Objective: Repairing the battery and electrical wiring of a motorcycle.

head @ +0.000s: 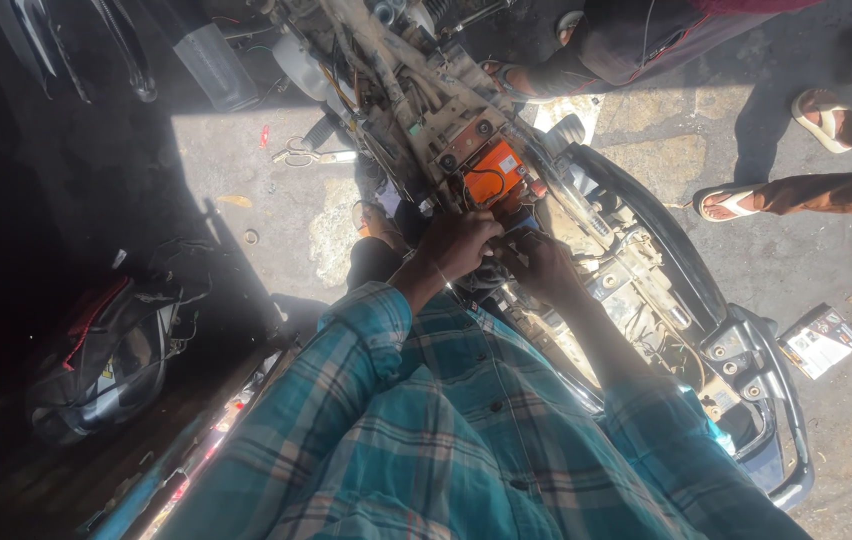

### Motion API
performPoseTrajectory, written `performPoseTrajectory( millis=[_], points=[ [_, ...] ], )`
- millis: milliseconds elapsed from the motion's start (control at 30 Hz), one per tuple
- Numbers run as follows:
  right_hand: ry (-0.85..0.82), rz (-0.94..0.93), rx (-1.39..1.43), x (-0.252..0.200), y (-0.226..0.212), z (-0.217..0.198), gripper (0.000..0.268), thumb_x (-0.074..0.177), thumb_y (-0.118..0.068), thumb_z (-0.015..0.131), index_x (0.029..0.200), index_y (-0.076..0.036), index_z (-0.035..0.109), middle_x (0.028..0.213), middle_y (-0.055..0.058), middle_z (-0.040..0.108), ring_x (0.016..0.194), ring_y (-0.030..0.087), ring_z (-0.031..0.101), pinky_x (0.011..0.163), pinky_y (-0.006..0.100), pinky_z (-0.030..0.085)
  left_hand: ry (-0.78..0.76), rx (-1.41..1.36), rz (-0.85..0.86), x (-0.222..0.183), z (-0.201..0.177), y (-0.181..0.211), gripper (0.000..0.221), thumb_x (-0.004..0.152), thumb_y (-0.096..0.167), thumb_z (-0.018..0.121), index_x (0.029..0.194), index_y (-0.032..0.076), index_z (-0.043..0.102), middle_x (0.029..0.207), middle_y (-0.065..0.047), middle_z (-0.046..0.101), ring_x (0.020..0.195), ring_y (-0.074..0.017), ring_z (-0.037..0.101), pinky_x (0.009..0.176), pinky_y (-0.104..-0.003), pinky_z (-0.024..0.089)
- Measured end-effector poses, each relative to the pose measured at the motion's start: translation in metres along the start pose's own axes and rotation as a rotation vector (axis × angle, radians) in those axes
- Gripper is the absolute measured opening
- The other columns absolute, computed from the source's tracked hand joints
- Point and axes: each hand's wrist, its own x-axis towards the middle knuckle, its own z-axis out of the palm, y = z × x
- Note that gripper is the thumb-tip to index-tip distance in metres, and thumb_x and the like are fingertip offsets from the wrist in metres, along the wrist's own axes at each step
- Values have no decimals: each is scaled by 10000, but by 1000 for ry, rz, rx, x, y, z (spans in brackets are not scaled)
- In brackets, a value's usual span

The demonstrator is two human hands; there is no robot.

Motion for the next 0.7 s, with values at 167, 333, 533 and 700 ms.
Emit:
performPoseTrajectory(
  millis=[167,333,533,700],
  points=[
    [-26,31,-68,5,-2,-4,324,938,-388,718,1119,-122,759,985,128,769,848,287,744,788,430,569,-1,87,36,-1,-3,7,220,797,57,764,1010,88,719,1012,-66,708,901,-282,738,788,-417,587],
    [2,105,61,14,11,2,305,943,-310,694,1149,-84,700,977,155,748,903,302,739,779,452,559,295,-192,-253,-16,2,31,199,847,152,771,999,43,704,990,-106,730,853,-275,748,740,-398,569],
    [16,135,61,11,7,5,291,972,-224,614,1213,-64,640,1004,167,735,942,324,733,814,449,559,247,-680,-671,-12,53,19,451,927,470,680,839,37,770,798,-120,771,770,-222,772,711,-358,579],
    [-24,175,69,10,3,3,250,949,-262,650,1111,-74,681,1007,162,746,974,327,740,826,456,558,210,-657,-662,1,51,9,499,913,507,645,783,44,777,696,-101,764,695,-228,774,664,-375,574]
  ],
)
